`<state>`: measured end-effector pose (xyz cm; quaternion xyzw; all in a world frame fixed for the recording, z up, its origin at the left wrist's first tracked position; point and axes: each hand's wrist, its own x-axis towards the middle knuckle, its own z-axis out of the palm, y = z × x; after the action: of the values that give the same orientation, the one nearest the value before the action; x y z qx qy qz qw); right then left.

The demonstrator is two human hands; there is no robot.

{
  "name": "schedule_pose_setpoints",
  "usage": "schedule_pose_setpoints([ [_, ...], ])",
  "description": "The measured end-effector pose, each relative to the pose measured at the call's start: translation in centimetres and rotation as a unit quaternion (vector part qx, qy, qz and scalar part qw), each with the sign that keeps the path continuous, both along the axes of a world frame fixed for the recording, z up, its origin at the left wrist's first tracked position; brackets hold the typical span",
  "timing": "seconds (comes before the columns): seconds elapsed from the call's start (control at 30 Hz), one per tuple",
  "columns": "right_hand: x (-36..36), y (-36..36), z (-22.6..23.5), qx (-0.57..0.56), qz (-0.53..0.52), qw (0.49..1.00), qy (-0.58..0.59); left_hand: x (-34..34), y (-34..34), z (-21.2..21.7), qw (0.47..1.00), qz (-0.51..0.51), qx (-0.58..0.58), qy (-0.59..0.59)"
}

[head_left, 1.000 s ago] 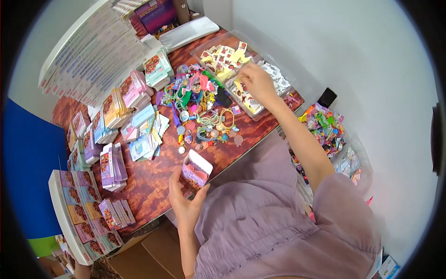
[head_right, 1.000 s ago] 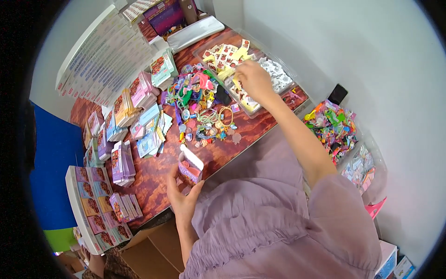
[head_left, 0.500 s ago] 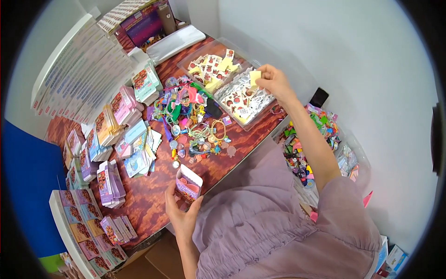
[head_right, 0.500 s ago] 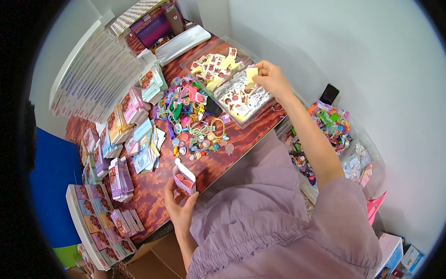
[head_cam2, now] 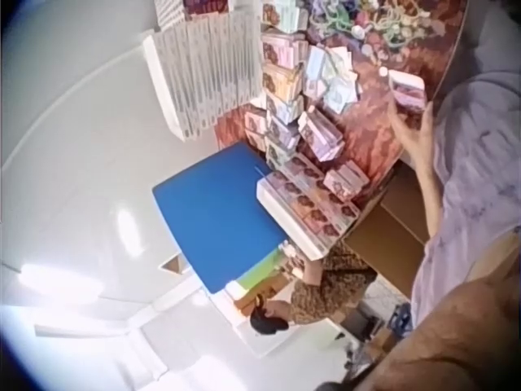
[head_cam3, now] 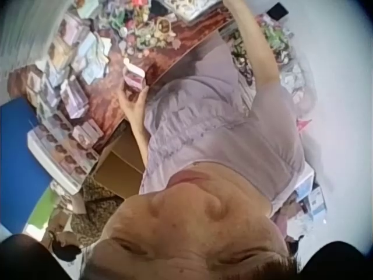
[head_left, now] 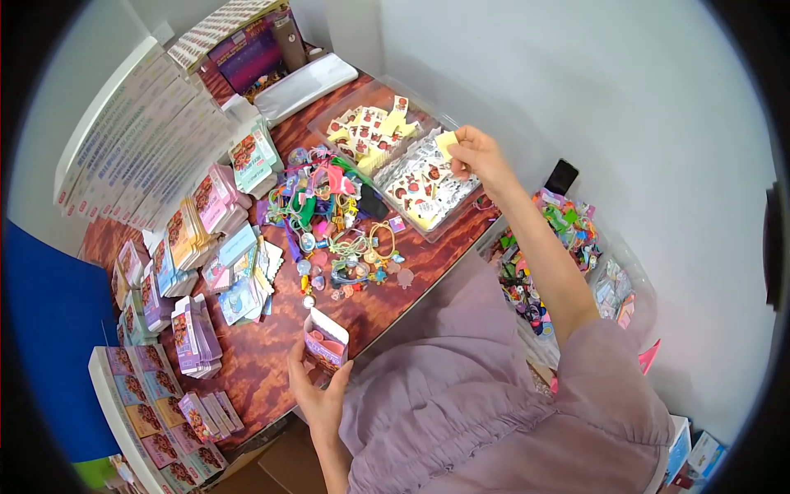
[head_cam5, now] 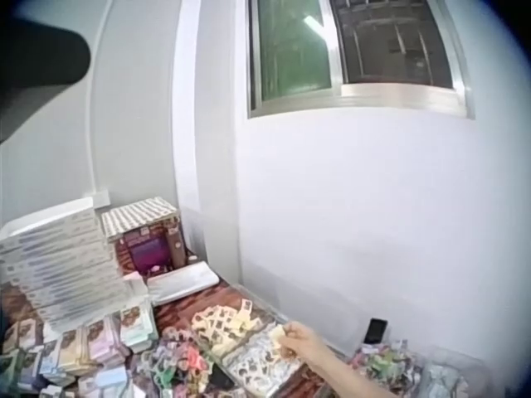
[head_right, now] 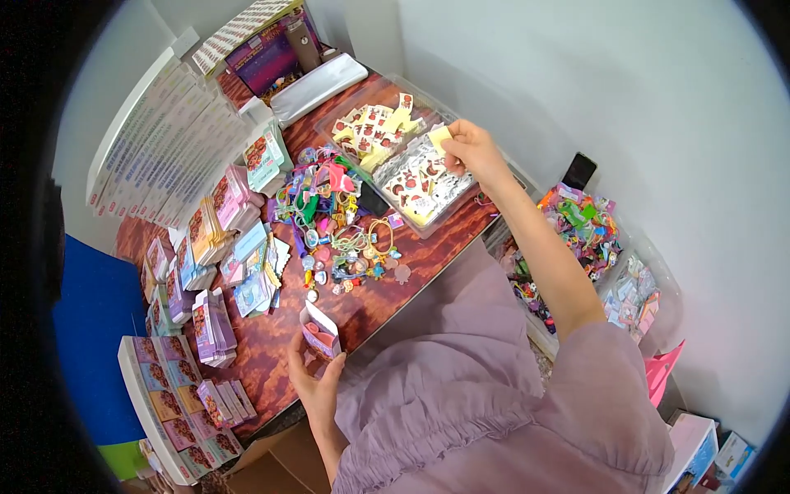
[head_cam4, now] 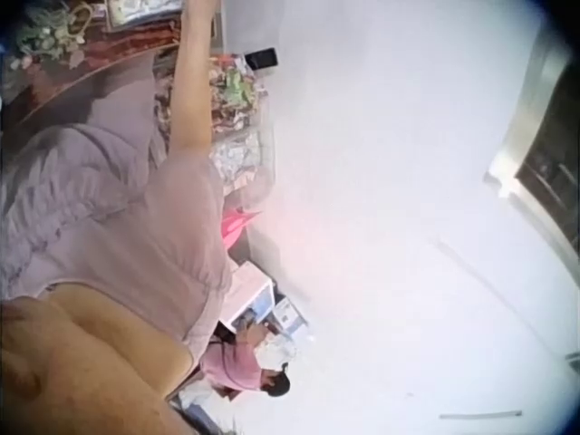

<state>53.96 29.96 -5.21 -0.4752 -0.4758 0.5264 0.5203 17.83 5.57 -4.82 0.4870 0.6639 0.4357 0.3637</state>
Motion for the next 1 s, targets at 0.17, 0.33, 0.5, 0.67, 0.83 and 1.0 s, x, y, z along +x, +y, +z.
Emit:
schedule_pose_setpoints([
  [0.17,1.4,-1.0,1.4,-0.060,0.046,0.974,-0.212,-0.3,-0.5,0.1,1.000,0.008,0.001,0.023],
  [0.33,3.2,0.1,1.9,-0.032,-0.002,0.974,-0.224,-0.5,-0.3,-0.1,1.000,0.014,0.002,0.000],
  [0.5,2.1,2.6,0.0,0.146,-0.086,0.900,-0.401,-0.7,-0.7,-0.6,1.000,-0.012,0.012,0.008],
  [0.67,0.1,4.2,-2.4,0.159,-0.066,0.767,-0.618,-1.0,-0.6,-1.1,1.000,-0.011,0.002,0.029],
  [0.83,-2.0,4.9,-1.6,0.109,0.001,0.736,-0.668,-1.5,-1.6,-0.9,1.000,-0.001,0.002,0.020],
  [1.0,-1.0,5.4,-2.8,0.114,-0.049,0.819,-0.561,-1.9,-1.4,-0.4,1.000,0.010,-0.001,0.024],
])
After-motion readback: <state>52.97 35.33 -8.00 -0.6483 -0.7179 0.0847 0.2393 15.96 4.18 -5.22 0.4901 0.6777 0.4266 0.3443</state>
